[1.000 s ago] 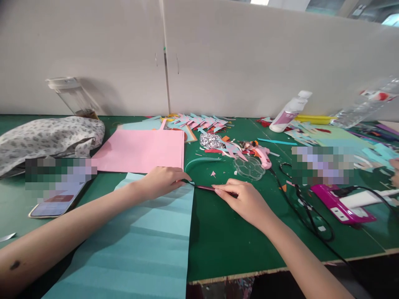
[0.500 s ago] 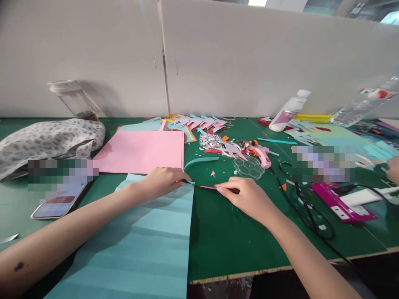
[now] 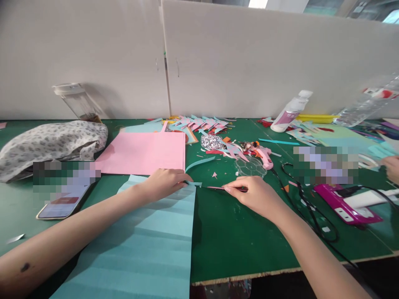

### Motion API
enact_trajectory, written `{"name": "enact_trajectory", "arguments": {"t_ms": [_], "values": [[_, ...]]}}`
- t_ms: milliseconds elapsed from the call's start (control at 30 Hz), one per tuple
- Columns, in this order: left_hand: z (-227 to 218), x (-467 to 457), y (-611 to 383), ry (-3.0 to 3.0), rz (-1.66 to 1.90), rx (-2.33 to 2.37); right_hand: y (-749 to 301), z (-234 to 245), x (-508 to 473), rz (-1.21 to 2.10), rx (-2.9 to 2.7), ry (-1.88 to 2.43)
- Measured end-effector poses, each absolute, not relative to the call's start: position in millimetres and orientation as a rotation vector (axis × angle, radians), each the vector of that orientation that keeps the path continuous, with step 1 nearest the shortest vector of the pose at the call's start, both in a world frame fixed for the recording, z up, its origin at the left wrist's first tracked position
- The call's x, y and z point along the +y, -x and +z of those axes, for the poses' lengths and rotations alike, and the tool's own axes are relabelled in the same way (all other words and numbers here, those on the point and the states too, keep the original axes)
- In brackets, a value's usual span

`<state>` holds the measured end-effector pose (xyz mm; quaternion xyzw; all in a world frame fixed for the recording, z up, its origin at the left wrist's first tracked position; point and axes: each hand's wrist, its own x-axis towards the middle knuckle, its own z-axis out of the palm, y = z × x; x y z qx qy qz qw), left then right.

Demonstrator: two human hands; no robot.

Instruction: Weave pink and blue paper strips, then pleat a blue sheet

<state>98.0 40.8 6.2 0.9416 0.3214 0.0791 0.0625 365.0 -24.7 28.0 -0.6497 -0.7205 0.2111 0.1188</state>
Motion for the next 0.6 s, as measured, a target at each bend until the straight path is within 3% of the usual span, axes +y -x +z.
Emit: {"name": "enact_trajectory", "arguments": {"t_ms": [600], "values": [[11, 31, -103, -2.895, 0.114, 1.132, -382, 28, -37, 0.784, -1.767, 1.879]]}}
